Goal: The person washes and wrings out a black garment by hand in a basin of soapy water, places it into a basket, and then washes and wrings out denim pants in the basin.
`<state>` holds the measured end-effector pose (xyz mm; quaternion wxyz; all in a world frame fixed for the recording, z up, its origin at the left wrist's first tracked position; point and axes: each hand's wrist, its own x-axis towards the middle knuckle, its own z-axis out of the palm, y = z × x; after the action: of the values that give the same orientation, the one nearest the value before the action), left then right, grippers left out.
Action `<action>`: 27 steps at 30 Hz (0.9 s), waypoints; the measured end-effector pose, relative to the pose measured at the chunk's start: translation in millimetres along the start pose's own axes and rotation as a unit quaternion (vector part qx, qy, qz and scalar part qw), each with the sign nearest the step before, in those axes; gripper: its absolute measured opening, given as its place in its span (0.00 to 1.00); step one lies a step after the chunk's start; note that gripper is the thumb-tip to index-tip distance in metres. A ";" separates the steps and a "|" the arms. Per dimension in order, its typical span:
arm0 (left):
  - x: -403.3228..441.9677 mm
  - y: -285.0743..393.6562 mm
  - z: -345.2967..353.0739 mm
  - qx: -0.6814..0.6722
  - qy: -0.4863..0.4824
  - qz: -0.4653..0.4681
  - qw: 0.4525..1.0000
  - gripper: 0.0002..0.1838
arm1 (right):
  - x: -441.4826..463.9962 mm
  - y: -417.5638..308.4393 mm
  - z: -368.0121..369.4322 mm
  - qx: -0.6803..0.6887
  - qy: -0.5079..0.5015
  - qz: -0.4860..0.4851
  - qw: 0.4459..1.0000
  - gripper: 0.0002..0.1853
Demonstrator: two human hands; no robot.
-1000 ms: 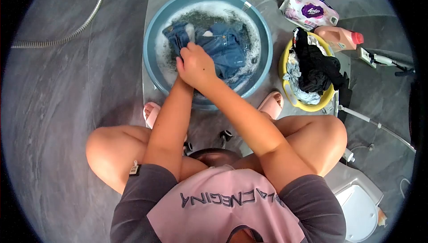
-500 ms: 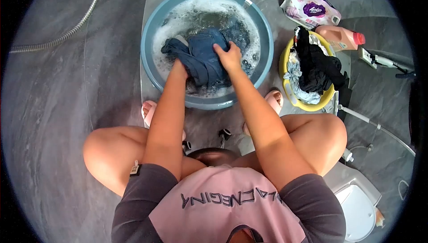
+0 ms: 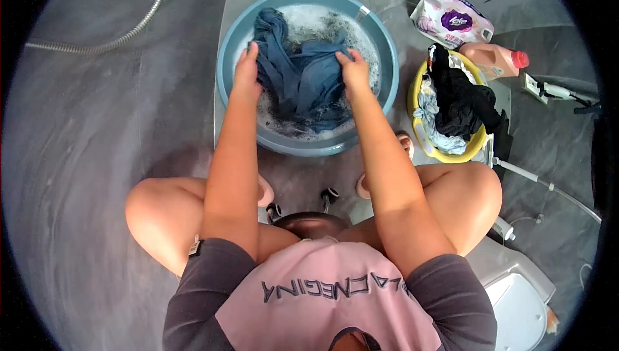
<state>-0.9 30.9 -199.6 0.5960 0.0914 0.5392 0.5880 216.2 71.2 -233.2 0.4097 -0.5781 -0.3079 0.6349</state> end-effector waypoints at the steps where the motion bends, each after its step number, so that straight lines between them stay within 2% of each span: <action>1: -6.6 13.2 4.8 -0.015 0.034 0.011 0.999 0.26 | 0.6 -9.5 -0.9 0.018 0.014 -0.021 1.000 0.16; 3: -10.7 34.4 -0.4 -0.020 0.002 0.037 0.999 0.25 | -1.1 -28.1 -2.4 0.053 0.045 -0.060 0.996 0.16; 5: -5.7 55.0 -10.4 -0.018 0.017 0.085 0.996 0.24 | -2.8 -45.3 -7.5 0.077 0.075 -0.074 0.991 0.21; 7: -11.5 80.1 -16.3 0.016 0.050 0.086 0.995 0.23 | 2.6 -55.7 -18.4 0.138 0.109 -0.078 0.981 0.24; 9: -21.3 97.3 -13.1 0.041 0.065 0.090 0.993 0.22 | 6.3 -67.4 -29.7 0.174 0.087 -0.084 0.977 0.28; 11: -23.8 109.3 -10.3 0.201 0.029 0.063 0.977 0.21 | 9.3 -79.7 -38.3 0.136 0.096 -0.084 0.982 0.28; 12: -23.6 110.2 -5.2 0.277 0.020 0.080 0.957 0.21 | -15.9 -102.6 -31.3 0.089 0.124 -0.080 0.985 0.29; 13: -24.4 109.6 -0.6 0.277 0.018 0.080 0.957 0.21 | -9.4 -98.8 -36.9 0.089 0.126 -0.081 0.985 0.29; 15: -25.9 106.9 9.7 0.381 0.078 0.110 0.915 0.22 | 5.1 -93.3 -47.4 0.011 0.124 -0.026 0.992 0.28; 16: -28.0 104.6 14.1 0.381 0.076 0.110 0.915 0.22 | 5.8 -91.5 -49.9 -0.042 0.127 0.004 0.991 0.27; 18: -32.1 96.6 18.7 0.256 0.010 0.037 0.966 0.26 | 3.8 -81.6 -53.4 -0.087 0.141 0.004 0.986 0.27; 19: -27.7 88.3 16.7 0.256 0.012 0.035 0.966 0.26 | 6.3 -73.3 -53.9 -0.131 0.152 0.005 0.980 0.27; 22: -6.5 46.3 0.2 0.214 -0.128 0.077 0.965 0.33 | 23.0 -44.9 -61.1 -0.196 0.156 0.005 0.968 0.25; 24: 11.3 14.0 -15.4 0.219 -0.087 0.147 0.961 0.33 | 29.2 -31.9 -65.4 -0.233 0.166 0.009 0.958 0.23; 25: 20.3 0.3 -23.7 0.212 -0.048 0.164 0.962 0.34 | 34.1 -27.3 -66.8 -0.345 0.158 0.002 0.925 0.23; 26: 29.2 -8.9 -34.4 0.305 -0.003 0.081 0.949 0.36 | 38.8 -23.6 -69.2 -0.452 0.149 -0.005 0.880 0.22; 27: 37.5 -17.1 -45.3 0.393 0.041 -0.005 0.919 0.38 | 14.2 -30.8 -49.3 -0.499 0.239 -0.069 0.831 0.22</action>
<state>-34.9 32.1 -250.5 0.4922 0.2911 0.7515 0.3291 269.9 94.1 -220.4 0.1692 -0.8147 -0.5143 0.2077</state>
